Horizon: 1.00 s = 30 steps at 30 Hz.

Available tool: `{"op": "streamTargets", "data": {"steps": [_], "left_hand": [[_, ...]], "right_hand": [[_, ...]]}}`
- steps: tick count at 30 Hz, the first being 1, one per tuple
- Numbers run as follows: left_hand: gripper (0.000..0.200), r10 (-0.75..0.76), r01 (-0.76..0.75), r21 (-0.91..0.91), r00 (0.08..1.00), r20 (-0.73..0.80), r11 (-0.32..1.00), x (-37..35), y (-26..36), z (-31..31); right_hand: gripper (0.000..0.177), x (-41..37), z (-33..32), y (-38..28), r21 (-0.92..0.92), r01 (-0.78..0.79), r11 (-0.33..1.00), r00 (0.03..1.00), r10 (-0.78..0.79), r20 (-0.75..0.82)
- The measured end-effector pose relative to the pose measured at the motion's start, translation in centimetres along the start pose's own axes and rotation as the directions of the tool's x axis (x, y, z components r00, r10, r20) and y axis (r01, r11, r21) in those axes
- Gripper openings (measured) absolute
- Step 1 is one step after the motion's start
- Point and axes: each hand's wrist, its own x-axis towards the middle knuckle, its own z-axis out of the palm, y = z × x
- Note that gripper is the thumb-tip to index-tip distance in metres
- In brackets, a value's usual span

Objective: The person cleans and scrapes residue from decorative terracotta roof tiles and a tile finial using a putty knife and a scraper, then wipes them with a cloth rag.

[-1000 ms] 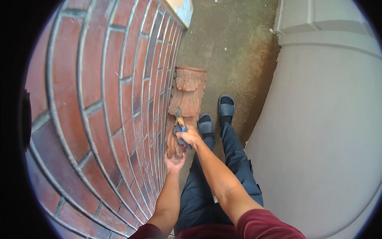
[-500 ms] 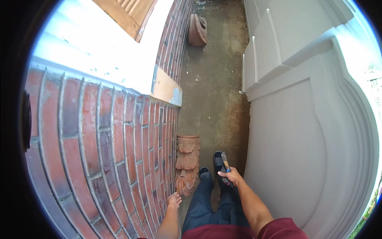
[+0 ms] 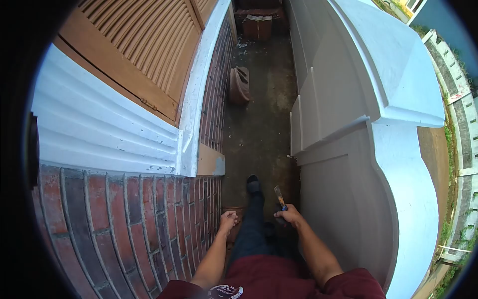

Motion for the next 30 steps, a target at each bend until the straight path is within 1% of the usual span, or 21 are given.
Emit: {"op": "streamTargets", "data": {"steps": [3, 5, 6, 8, 11, 14, 17, 18, 21, 22, 24, 25, 27, 28, 30], "left_hand": [[0.02, -0.014, 0.015, -0.029, 0.999, 0.036, 0.999, 2.9, 7.1, 1.5], [0.023, -0.039, 0.044, -0.103, 0.998, 0.048, 0.994, 6.5, 11.2, 2.5], [0.023, -0.067, 0.074, -0.129, 0.996, 0.058, 0.989, 7.4, 13.1, 3.0], [0.023, -0.109, 0.12, -0.165, 0.991, 0.077, 0.979, 9.8, 16.5, 3.9], [0.023, -0.155, 0.171, -0.187, 0.983, 0.1, 0.967, 13.5, 22.2, 5.2], [0.027, -0.146, 0.172, -0.228, 0.981, 0.127, 0.958, 16.7, 27.1, 6.6], [0.033, -0.181, 0.23, -0.322, 0.968, 0.175, 0.918, 18.8, 32.9, 8.2], [0.04, -0.181, 0.244, -0.344, 0.962, 0.206, 0.907, 19.8, 34.3, 8.7], [0.045, -0.2, 0.303, -0.436, 0.943, 0.265, 0.847, 22.7, 38.5, 10.4], [0.055, -0.186, 0.314, -0.469, 0.936, 0.298, 0.825, 23.7, 39.7, 10.8], [0.063, -0.199, 0.363, -0.54, 0.92, 0.338, 0.759, 26.0, 42.0, 11.2], [0.067, -0.204, 0.389, -0.572, 0.91, 0.361, 0.722, 27.5, 43.2, 11.6], [0.073, -0.239, 0.443, -0.636, 0.892, 0.384, 0.632, 28.8, 44.6, 10.9], [0.077, -0.226, 0.451, -0.683, 0.89, 0.397, 0.574, 30.5, 46.5, 11.5], [0.081, -0.245, 0.453, -0.738, 0.892, 0.381, 0.501, 32.5, 49.1, 11.7]], "right_hand": [[0.017, 2.2, 0.1, -5.5, 0.123, 0.012, 0.992, 1.0, -0.014, 0.015], [0.015, 5.2, -0.2, -8.6, 0.195, 0.025, 0.98, 1.0, -0.027, 0.008], [0.015, 5.9, -0.1, -9.3, 0.228, 0.009, 0.974, 1.0, -0.01, 0.003], [0.016, 8.8, -0.6, -13.8, 0.282, 0.022, 0.959, 1.0, -0.019, -0.015], [0.02, 12.4, -1.3, -19.9, 0.282, 0.053, 0.958, 0.998, -0.047, -0.03], [0.018, 15.3, -2.3, -25.4, 0.311, 0.08, 0.947, 0.996, -0.063, -0.061], [0.021, 16.0, -3.4, -31.9, 0.37, 0.091, 0.925, 0.992, -0.05, -0.118], [0.022, 17.3, -4.1, -32.9, 0.375, 0.101, 0.921, 0.992, -0.066, -0.105], [0.022, 21.1, -5.8, -36.0, 0.437, 0.046, 0.898, 0.988, 0.024, -0.154], [0.022, 22.9, -6.4, -36.7, 0.458, 0.031, 0.889, 0.983, 0.056, -0.174], [0.022, 26.4, -7.0, -38.5, 0.495, -0.007, 0.869, 0.971, 0.124, -0.204], [0.023, 28.6, -7.9, -40.0, 0.464, -0.023, 0.886, 0.972, 0.128, -0.196], [0.024, 31.0, -8.1, -41.4, 0.41, -0.101, 0.906, 0.968, 0.185, -0.17], [0.023, 32.0, -8.4, -42.7, 0.388, -0.068, 0.919, 0.976, 0.142, -0.164], [0.022, 34.0, -9.0, -45.5, 0.335, -0.064, 0.94, 0.977, 0.128, -0.172]]}}
